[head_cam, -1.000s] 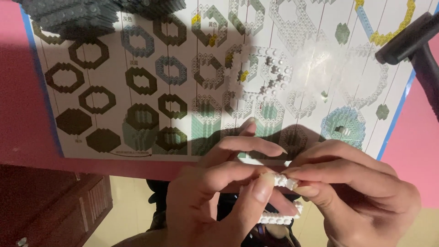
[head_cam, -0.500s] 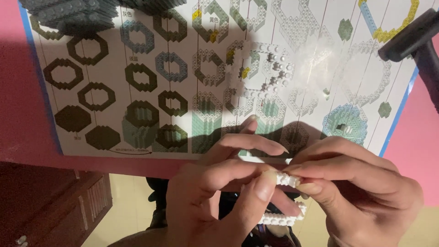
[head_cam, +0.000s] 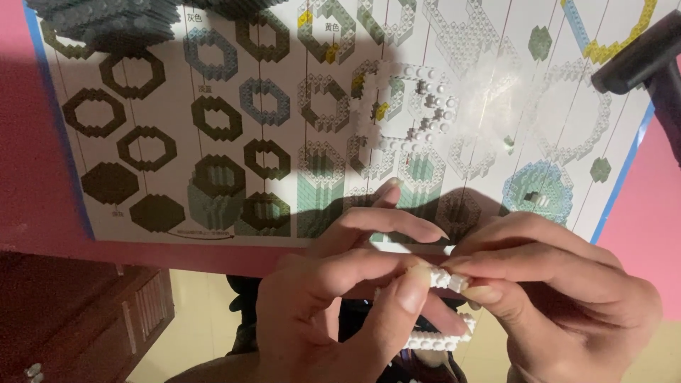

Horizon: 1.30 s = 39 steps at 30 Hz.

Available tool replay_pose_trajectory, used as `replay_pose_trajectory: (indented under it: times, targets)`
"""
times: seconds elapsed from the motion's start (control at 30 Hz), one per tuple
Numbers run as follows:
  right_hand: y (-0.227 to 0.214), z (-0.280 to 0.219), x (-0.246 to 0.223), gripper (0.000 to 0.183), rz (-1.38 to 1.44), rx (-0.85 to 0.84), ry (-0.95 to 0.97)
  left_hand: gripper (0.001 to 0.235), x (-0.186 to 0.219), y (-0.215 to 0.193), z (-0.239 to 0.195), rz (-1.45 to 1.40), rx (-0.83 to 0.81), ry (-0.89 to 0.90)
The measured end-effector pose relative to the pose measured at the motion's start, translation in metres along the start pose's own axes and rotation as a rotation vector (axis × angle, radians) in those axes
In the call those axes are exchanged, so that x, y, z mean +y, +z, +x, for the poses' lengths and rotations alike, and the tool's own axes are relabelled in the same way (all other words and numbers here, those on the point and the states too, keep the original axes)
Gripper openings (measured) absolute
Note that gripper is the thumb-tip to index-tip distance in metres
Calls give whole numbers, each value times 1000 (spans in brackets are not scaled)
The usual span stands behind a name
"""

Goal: The person assembles small white plastic bricks into a circular structure by hand, following a printed instruction sheet. They occasionally reach into plastic bags to retrieve more bricks.

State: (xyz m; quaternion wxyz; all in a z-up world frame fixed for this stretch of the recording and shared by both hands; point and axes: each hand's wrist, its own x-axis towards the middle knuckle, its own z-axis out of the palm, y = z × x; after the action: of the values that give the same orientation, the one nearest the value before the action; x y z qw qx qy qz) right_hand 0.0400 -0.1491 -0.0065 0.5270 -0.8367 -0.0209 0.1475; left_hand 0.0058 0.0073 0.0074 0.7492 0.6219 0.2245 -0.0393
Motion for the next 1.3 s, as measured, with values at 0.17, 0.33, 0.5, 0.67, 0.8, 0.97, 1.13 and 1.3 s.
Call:
replay_pose_trajectory:
  times: [0.17,0.33,0.5,0.67,0.8,0.97,1.13,1.3]
  targets:
    - [0,2,-5,14,-27,-13,17,30,-3,-1,-1,-1,25,10]
    - [1,4,-6,17,-8,-28,10,18,-6,0,-2,-22,32,73]
    - [0,7,-14,13,-13,-31,87,23,-4,-6,2,39,-43,78]
    - [-9,13,-13,11,-57,-81,77,35,-4,-2,5,130,-21,53]
    - [-18,20,-10,10,-137,-199,-1,30,-4,-4,7,175,-73,170]
    - [-20,22,-14,9,-163,-235,30,44,0,0,6,187,-90,195]
    - [-17,18,-11,8,-73,-177,-49,30,2,1,3,173,-16,138]
    - [-16,10,-6,16,17,-166,-92,22,-4,-9,-4,367,-73,176]
